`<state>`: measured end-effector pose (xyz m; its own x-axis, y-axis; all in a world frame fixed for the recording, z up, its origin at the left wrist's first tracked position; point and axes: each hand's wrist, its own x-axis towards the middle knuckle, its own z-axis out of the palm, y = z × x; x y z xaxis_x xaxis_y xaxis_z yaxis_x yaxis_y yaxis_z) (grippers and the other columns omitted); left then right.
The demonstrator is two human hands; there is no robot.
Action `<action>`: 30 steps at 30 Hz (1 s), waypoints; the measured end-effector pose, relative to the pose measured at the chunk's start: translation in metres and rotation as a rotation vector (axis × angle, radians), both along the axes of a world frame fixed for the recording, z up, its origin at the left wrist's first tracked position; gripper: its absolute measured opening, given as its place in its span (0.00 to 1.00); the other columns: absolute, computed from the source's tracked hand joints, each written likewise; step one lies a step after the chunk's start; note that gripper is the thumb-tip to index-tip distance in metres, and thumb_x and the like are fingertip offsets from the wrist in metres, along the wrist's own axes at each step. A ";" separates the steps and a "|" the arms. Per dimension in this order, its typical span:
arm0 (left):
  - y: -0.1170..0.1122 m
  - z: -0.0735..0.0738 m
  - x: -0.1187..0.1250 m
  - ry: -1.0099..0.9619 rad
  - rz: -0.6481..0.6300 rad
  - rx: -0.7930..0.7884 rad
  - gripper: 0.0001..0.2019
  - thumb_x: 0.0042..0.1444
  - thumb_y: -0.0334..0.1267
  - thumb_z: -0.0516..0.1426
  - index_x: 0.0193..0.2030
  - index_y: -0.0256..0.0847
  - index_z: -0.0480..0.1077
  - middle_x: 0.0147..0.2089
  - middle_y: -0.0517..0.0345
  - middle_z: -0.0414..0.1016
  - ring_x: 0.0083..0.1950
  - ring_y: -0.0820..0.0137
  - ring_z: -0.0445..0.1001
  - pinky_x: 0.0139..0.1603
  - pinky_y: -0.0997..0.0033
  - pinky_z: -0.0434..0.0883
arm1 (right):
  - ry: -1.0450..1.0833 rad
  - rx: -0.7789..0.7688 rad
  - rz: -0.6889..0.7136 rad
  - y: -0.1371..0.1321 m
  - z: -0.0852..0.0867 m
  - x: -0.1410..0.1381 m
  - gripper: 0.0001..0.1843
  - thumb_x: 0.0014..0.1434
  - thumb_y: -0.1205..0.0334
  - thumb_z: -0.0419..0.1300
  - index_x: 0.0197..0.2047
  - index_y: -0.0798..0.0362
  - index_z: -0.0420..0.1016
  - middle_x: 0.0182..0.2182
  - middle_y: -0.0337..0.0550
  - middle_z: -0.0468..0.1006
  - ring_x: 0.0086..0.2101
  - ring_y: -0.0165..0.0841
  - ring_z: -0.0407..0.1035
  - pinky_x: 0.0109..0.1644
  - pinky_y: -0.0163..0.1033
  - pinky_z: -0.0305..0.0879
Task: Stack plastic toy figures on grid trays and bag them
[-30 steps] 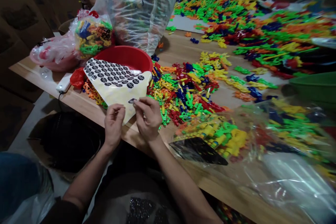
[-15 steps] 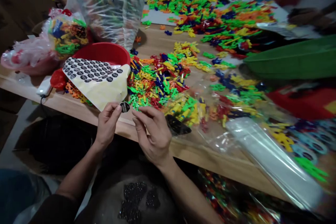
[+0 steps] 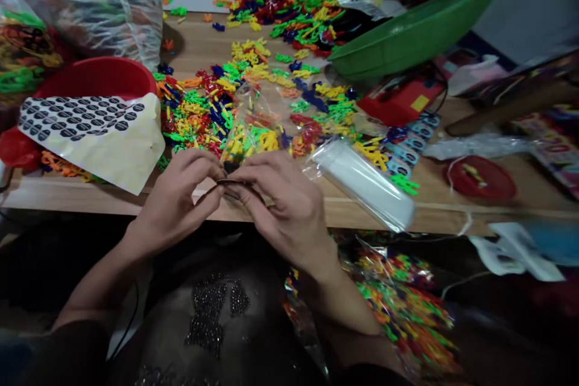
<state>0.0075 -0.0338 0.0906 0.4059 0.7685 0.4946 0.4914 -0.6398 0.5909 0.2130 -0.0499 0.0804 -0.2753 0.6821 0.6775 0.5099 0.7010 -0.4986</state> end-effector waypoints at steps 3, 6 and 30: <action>0.015 0.022 0.018 -0.008 -0.092 -0.032 0.03 0.64 0.32 0.62 0.41 0.44 0.76 0.46 0.55 0.80 0.52 0.62 0.80 0.57 0.59 0.77 | 0.070 -0.025 -0.046 -0.001 0.013 0.018 0.09 0.71 0.67 0.64 0.47 0.43 0.83 0.39 0.39 0.80 0.41 0.37 0.76 0.46 0.45 0.78; 0.029 0.039 0.040 -0.122 -0.102 -0.198 0.04 0.59 0.31 0.66 0.36 0.43 0.76 0.43 0.56 0.79 0.54 0.57 0.80 0.60 0.53 0.77 | 0.182 -0.025 -0.116 0.003 0.022 0.030 0.07 0.69 0.68 0.66 0.45 0.45 0.83 0.38 0.38 0.81 0.38 0.35 0.75 0.40 0.43 0.76; 0.070 -0.006 0.036 0.189 -0.196 -0.239 0.06 0.62 0.33 0.59 0.35 0.44 0.77 0.34 0.57 0.73 0.37 0.63 0.75 0.58 0.53 0.74 | 0.452 -0.376 -0.234 0.054 -0.054 0.026 0.04 0.68 0.60 0.63 0.40 0.50 0.74 0.29 0.33 0.78 0.25 0.27 0.74 0.28 0.33 0.71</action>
